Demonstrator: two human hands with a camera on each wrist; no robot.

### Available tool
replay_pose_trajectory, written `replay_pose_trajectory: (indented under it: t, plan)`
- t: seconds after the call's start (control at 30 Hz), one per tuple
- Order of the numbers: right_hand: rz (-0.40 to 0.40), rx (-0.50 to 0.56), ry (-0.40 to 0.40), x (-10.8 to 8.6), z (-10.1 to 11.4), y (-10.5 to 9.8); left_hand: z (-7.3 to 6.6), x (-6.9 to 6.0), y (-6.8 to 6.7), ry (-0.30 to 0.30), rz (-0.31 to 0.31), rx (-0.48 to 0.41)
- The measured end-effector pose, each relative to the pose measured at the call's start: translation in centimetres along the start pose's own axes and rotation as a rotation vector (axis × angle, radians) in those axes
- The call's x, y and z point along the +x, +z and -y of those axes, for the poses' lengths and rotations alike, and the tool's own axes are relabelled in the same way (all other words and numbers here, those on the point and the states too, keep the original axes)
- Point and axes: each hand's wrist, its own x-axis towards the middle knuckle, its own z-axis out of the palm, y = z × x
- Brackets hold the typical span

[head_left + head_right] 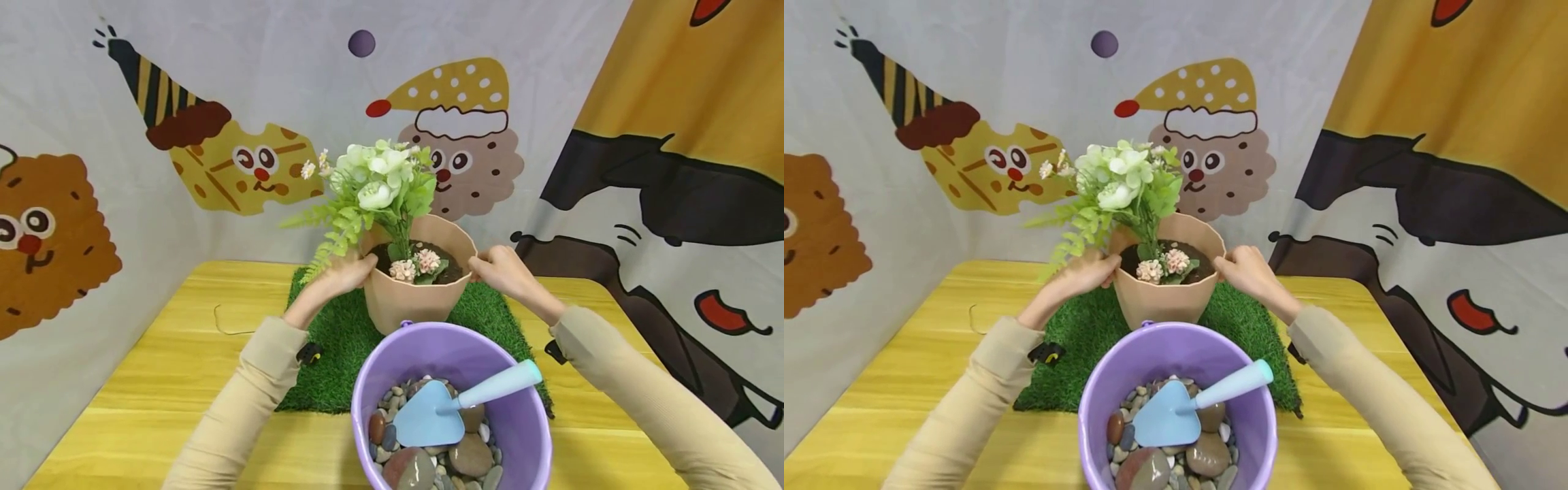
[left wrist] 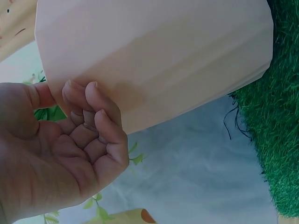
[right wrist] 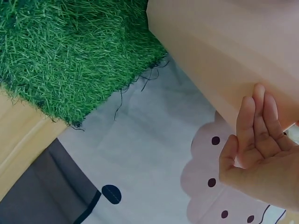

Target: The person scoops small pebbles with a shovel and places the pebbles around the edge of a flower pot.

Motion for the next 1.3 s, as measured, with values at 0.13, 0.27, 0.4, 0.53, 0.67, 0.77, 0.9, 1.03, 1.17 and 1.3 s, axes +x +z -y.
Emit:
replay_pose_trajectory:
  t: [0.13, 0.27, 0.4, 0.53, 0.67, 0.77, 0.9, 1.03, 1.17, 1.3]
  plan:
    - [-0.010, -0.004, 0.001, -0.5, -0.3, 0.0, -0.3, -0.2, 0.2, -0.015, -0.015, 0.071]
    - [-0.014, 0.001, 0.004, -1.0, -0.6, 0.5, -0.1, -0.3, 0.6, -0.010, -0.037, 0.131]
    - [-0.019, 0.003, 0.011, -1.2, -0.8, 1.0, 0.4, -0.8, 1.0, -0.037, -0.052, 0.123]
    - [-0.013, 0.012, 0.025, -1.4, -0.7, 1.1, 0.9, -1.1, 1.3, -0.046, -0.070, 0.083]
    - [0.025, 0.006, 0.017, -1.4, -0.5, 0.8, 1.2, -1.4, 1.8, -0.037, -0.133, 0.065]
    - [0.053, -0.004, -0.001, -1.6, -0.3, 0.6, 1.4, -1.8, 2.2, -0.029, -0.181, 0.062]
    - [0.070, -0.034, -0.025, -2.1, 0.1, 0.2, 1.2, -2.8, 2.7, -0.053, -0.208, 0.031]
    - [0.057, -0.098, -0.082, -3.4, 1.3, -0.6, 0.9, -4.7, 3.4, -0.059, -0.190, -0.014]
    - [0.021, -0.146, -0.205, -5.7, 3.0, -1.6, 0.4, -7.2, 4.3, -0.028, -0.127, -0.074]
    - [0.015, -0.280, -0.423, -8.6, 4.5, -1.9, -0.3, -9.4, 5.1, 0.006, -0.082, -0.125]
